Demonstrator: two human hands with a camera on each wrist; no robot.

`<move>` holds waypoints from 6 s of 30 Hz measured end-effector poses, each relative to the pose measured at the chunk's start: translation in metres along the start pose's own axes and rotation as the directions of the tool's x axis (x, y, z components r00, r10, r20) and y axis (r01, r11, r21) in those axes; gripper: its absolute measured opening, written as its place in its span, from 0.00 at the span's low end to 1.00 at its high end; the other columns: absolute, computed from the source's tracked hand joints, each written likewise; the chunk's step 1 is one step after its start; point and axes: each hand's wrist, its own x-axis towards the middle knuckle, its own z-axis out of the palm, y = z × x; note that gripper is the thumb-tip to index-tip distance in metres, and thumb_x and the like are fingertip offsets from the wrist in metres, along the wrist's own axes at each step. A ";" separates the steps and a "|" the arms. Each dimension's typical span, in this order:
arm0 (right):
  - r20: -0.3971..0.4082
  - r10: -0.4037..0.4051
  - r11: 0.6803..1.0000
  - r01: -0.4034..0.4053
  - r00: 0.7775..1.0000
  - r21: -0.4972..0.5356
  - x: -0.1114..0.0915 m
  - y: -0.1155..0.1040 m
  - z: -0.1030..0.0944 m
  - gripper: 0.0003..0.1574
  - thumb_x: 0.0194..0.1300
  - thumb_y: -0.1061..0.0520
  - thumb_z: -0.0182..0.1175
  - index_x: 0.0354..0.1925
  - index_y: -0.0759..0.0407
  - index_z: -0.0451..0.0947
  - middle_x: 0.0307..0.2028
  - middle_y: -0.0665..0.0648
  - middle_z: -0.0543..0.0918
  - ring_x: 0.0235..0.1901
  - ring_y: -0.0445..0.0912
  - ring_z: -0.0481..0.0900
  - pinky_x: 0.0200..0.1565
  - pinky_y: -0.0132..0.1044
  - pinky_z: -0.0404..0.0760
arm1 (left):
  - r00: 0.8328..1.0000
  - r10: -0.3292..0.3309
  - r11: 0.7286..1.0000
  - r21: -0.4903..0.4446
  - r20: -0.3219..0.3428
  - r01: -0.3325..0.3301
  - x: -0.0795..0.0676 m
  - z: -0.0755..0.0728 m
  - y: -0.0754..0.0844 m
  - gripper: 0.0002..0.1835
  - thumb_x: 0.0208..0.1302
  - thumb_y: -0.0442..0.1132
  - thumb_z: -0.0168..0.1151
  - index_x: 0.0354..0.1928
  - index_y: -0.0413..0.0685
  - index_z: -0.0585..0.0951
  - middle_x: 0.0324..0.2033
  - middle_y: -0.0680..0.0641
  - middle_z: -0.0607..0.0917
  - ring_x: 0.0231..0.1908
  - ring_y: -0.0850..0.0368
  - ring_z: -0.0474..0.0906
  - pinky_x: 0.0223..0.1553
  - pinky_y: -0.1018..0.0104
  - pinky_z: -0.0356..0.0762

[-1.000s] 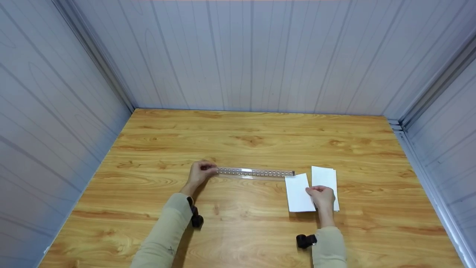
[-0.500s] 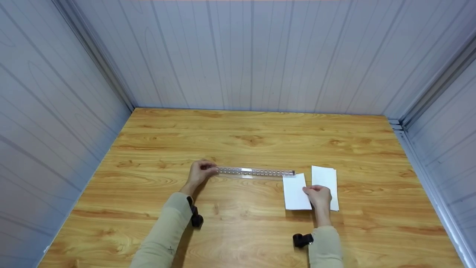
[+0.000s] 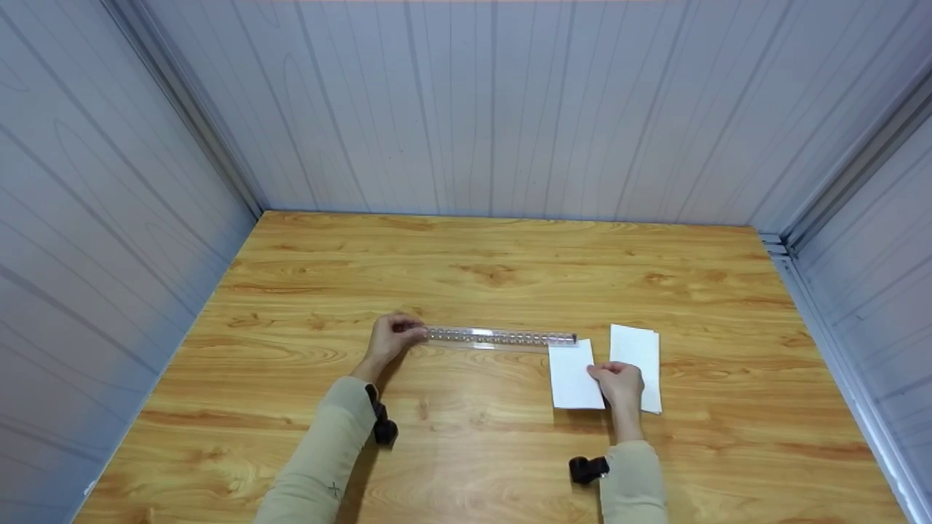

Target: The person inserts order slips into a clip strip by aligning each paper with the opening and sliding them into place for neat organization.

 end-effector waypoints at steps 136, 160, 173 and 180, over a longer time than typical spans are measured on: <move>0.008 -0.132 0.989 0.132 0.991 -0.060 -0.010 -0.019 0.047 0.16 0.52 0.58 0.62 0.34 0.73 0.76 0.25 0.56 0.79 0.26 0.45 0.74 0.28 0.31 0.70 | 1.000 0.025 0.996 0.082 -0.006 -0.025 0.000 0.000 0.000 0.09 0.41 0.29 0.70 0.27 0.33 0.83 0.25 0.42 0.81 0.31 0.50 0.75 0.35 0.66 0.73; -0.018 -0.167 0.985 0.168 0.986 0.031 -0.010 -0.018 0.059 0.11 0.50 0.64 0.63 0.28 0.74 0.75 0.20 0.52 0.77 0.20 0.38 0.71 0.25 0.27 0.70 | 0.999 0.033 0.998 0.054 -0.006 -0.032 -0.001 0.001 -0.001 0.07 0.43 0.29 0.69 0.27 0.32 0.83 0.25 0.41 0.81 0.29 0.51 0.75 0.33 0.68 0.73; -0.033 -0.193 0.981 0.193 0.981 0.013 -0.012 -0.022 0.065 0.13 0.48 0.64 0.63 0.28 0.76 0.75 0.18 0.53 0.77 0.18 0.38 0.70 0.23 0.28 0.69 | 0.999 0.051 0.998 0.034 -0.009 -0.050 0.000 0.000 -0.002 0.08 0.42 0.28 0.69 0.27 0.32 0.82 0.25 0.40 0.81 0.30 0.49 0.76 0.34 0.66 0.74; -0.039 -0.207 0.978 0.207 0.977 -0.008 -0.013 -0.023 0.068 0.13 0.47 0.63 0.64 0.27 0.75 0.76 0.18 0.52 0.77 0.18 0.36 0.70 0.24 0.28 0.69 | 1.000 0.027 0.998 0.057 -0.001 -0.026 0.000 0.001 -0.002 0.07 0.43 0.29 0.68 0.28 0.33 0.83 0.26 0.41 0.81 0.30 0.50 0.76 0.33 0.66 0.73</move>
